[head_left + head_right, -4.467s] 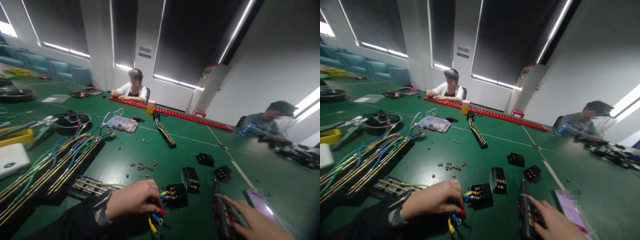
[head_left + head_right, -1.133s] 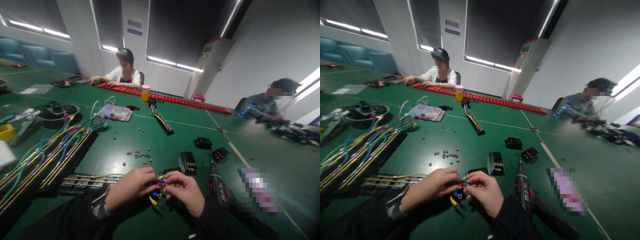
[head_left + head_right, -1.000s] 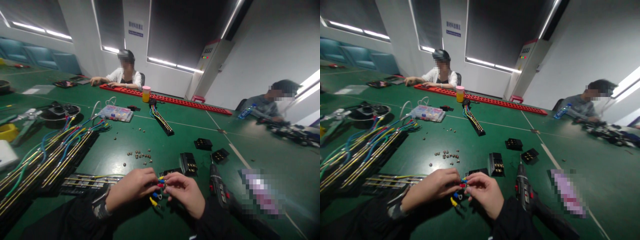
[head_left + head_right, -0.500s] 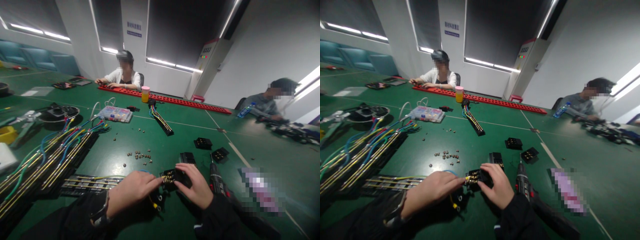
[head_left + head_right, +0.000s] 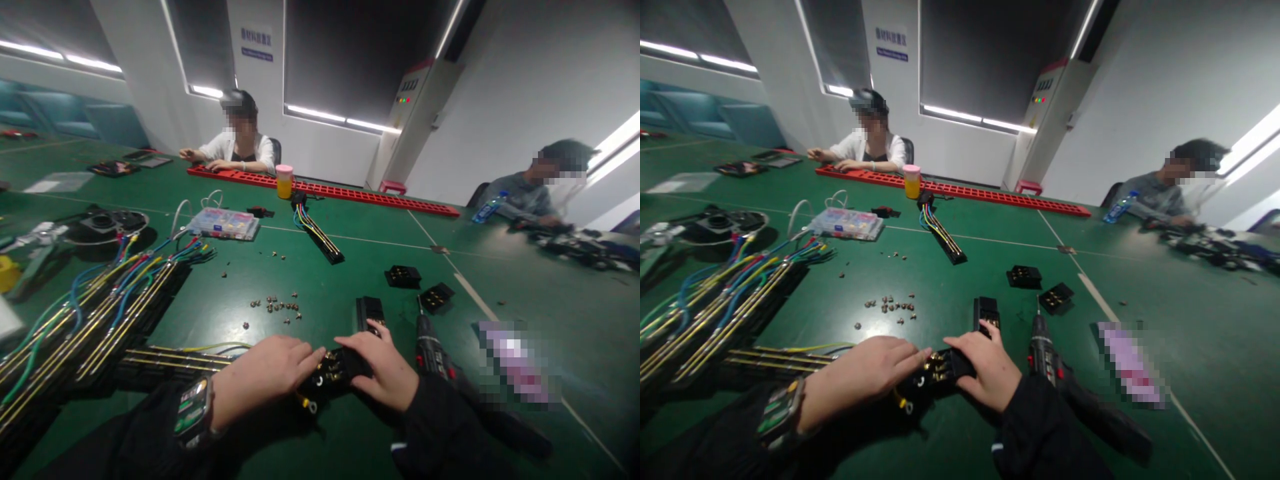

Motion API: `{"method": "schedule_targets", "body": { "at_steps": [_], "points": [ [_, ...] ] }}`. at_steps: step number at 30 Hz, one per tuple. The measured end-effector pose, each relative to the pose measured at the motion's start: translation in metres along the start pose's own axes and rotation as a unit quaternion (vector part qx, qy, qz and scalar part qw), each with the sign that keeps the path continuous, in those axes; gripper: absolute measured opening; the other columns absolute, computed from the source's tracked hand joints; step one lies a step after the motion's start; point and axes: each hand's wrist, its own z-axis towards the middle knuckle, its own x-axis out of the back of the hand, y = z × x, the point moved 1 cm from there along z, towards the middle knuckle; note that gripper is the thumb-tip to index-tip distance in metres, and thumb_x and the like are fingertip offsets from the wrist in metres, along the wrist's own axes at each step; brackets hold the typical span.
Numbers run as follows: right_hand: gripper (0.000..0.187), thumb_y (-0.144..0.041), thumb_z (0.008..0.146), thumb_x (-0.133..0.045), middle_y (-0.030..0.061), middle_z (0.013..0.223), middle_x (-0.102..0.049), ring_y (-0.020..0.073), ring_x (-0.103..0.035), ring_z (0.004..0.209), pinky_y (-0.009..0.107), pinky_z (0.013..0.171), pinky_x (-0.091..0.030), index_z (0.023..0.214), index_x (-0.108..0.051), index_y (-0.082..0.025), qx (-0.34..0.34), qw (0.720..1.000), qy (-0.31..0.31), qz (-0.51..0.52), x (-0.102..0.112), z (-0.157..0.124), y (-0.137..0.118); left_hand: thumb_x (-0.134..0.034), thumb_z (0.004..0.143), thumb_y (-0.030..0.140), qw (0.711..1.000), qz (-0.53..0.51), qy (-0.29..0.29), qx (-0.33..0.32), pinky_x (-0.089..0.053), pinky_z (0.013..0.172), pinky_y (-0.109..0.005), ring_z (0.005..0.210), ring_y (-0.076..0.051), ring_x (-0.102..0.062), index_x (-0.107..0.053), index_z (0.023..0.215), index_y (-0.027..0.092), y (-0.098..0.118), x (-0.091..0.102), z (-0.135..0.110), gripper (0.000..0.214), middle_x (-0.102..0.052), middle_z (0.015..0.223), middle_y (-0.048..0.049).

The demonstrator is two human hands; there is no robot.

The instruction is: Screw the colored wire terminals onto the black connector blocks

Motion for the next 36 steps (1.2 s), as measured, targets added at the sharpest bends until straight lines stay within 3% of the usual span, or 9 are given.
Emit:
{"method": "schedule_targets", "body": {
  "at_steps": [7, 17, 29, 36],
  "points": [
    [0.063, -0.021, 0.084, -0.073, 0.0025, 0.119, -0.069, 0.0221, -0.065, 0.115, 0.057, 0.117, -0.018, 0.141, -0.05, -0.036, 0.019, 1.0, -0.009, 0.0, -0.001, 0.0, -0.006, -0.062, 0.098, 0.015, 0.999, 0.018, -0.034, -0.033, -0.051, 0.057, -0.036, 0.068, -0.022, -0.064, -0.057, 0.123, 0.011, 0.001, 0.002, 0.007, 0.027, -0.067, 0.085, -0.0033],
    [0.056, -0.019, 0.085, -0.075, 0.0043, 0.12, -0.067, 0.0228, -0.063, 0.115, 0.057, 0.116, -0.023, 0.136, -0.062, -0.037, 0.026, 0.999, 0.015, -0.021, -0.006, -0.002, -0.006, -0.061, 0.099, 0.016, 0.998, 0.029, 0.007, -0.051, -0.044, 0.054, -0.034, 0.063, -0.021, -0.063, -0.055, 0.128, 0.009, -0.004, -0.001, 0.008, 0.031, -0.069, 0.079, -0.0028],
    [0.053, -0.019, 0.087, -0.075, 0.0073, 0.121, -0.064, 0.0255, -0.059, 0.114, 0.051, 0.104, -0.038, 0.136, -0.063, -0.034, 0.024, 0.999, 0.015, -0.015, -0.007, -0.001, -0.008, -0.065, 0.097, 0.016, 0.999, -0.019, 0.009, -0.035, -0.043, 0.057, -0.032, 0.066, -0.02, -0.063, -0.057, 0.125, 0.015, -0.005, -0.004, 0.007, 0.029, -0.068, 0.081, -0.0014],
    [0.053, -0.019, 0.087, -0.075, 0.0072, 0.119, -0.064, 0.0262, -0.058, 0.113, 0.049, 0.1, -0.041, 0.136, -0.064, -0.035, 0.015, 1.0, 0.016, -0.012, -0.007, -0.001, -0.008, -0.063, 0.1, 0.019, 0.999, -0.036, 0.005, -0.034, -0.045, 0.059, -0.031, 0.069, -0.019, -0.064, -0.056, 0.13, 0.017, -0.009, -0.004, 0.006, 0.031, -0.068, 0.083, -0.0011]
  ]
}}
